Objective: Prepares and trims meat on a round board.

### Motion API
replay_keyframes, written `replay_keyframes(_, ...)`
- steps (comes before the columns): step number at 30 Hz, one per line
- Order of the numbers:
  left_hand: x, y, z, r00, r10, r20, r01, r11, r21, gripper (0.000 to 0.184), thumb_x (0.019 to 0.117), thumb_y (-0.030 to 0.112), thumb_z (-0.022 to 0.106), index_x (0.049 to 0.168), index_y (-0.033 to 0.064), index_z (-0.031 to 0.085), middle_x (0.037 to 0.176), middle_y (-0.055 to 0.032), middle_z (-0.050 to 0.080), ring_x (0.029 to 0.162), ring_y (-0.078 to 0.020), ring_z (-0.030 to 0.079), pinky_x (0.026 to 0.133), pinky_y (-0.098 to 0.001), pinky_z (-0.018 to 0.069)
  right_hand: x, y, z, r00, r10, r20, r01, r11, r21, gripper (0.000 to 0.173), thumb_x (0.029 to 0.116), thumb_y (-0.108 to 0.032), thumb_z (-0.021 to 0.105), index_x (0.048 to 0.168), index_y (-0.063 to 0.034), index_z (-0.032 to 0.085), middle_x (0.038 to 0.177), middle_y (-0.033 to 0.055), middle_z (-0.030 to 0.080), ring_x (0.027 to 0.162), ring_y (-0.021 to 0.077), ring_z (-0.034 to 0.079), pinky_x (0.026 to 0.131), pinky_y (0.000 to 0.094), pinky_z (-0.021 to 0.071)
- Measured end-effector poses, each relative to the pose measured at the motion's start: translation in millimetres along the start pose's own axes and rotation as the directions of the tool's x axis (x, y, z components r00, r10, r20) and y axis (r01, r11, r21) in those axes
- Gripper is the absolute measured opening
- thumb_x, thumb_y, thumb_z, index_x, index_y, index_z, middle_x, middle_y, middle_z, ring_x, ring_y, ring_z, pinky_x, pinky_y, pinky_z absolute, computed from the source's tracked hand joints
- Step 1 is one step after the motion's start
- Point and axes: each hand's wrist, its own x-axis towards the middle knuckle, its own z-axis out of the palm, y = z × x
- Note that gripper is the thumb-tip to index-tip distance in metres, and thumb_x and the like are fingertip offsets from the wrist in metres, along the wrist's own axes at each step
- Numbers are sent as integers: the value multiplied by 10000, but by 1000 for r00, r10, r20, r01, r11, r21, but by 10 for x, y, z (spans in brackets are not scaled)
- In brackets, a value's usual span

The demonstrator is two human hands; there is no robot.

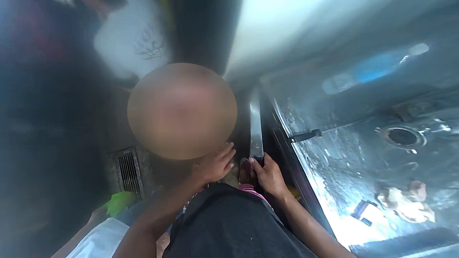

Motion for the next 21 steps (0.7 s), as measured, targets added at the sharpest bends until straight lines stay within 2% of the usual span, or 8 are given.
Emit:
replay_keyframes(2,-289,-2,-79,977,-128,-171,114,989,-91,426,1072,267,449,1425,90,609,1531,-88,540,1458,-236,458,1243,-450,317,35,33,-77,999,-34,38,35,999,-19,382,1037,-369,550,1254,-56,571,713,-4,641,548,106,634,539,299,587)
replay_keyframes(4,-430,-132,-407,832,-460,-310,437,888,-144,400,1041,216,505,1379,49,640,1362,-147,660,1274,-276,630,1105,-468,493,86,45,-132,989,3,146,13,994,-107,402,1051,-400,534,1294,-80,558,772,7,649,613,117,648,608,317,594)
replay_keyframes(7,-357,-554,-883,545,-773,-324,750,622,-224,393,1048,241,551,1383,45,610,1345,-215,624,1203,-365,639,1019,-548,524,214,55,-33,939,123,322,-34,963,-268,447,1057,-454,527,1281,-73,592,914,106,678,758,226,684,751,465,592)
replay_keyframes(9,-286,-841,-892,464,-828,-316,799,545,-255,358,1035,274,589,1341,98,643,1339,-184,628,1202,-363,629,998,-571,528,284,22,154,896,216,388,-78,937,-341,501,1047,-538,505,1157,-69,643,868,117,672,712,244,676,706,484,586)
replay_keyframes(14,-395,-1004,-1149,355,-878,-321,854,444,-271,663,896,357,779,1451,88,537,1425,-277,523,1158,-469,624,917,-663,540,480,-466,601,799,363,480,-85,858,-506,642,1049,-630,403,1051,-35,644,877,150,639,777,297,655,739,527,542)
replay_keyframes(17,-333,-955,-1391,276,-875,-398,841,421,-340,537,971,227,646,1465,59,520,1442,-254,521,1267,-416,577,1033,-590,500,683,-658,932,821,310,480,-8,846,-533,639,1066,-604,377,1122,-32,656,994,187,674,943,339,683,848,563,537)
replay_keyframes(19,-177,-1079,-1228,329,-763,-556,789,546,-283,530,1006,298,586,1488,91,505,1491,-214,507,1340,-385,528,1076,-593,456,806,-736,1155,827,316,465,13,816,-578,656,1073,-593,365,1135,-17,673,1078,217,691,1053,365,679,917,580,525)
replay_keyframes(21,24,-1330,-933,448,-650,-614,764,635,-115,634,1055,457,469,1602,158,356,1672,-159,283,1548,-369,248,1217,-662,212,853,-772,1294,818,358,450,23,762,-647,664,1076,-596,336,1218,-32,656,1174,225,688,1151,381,663,962,595,517)
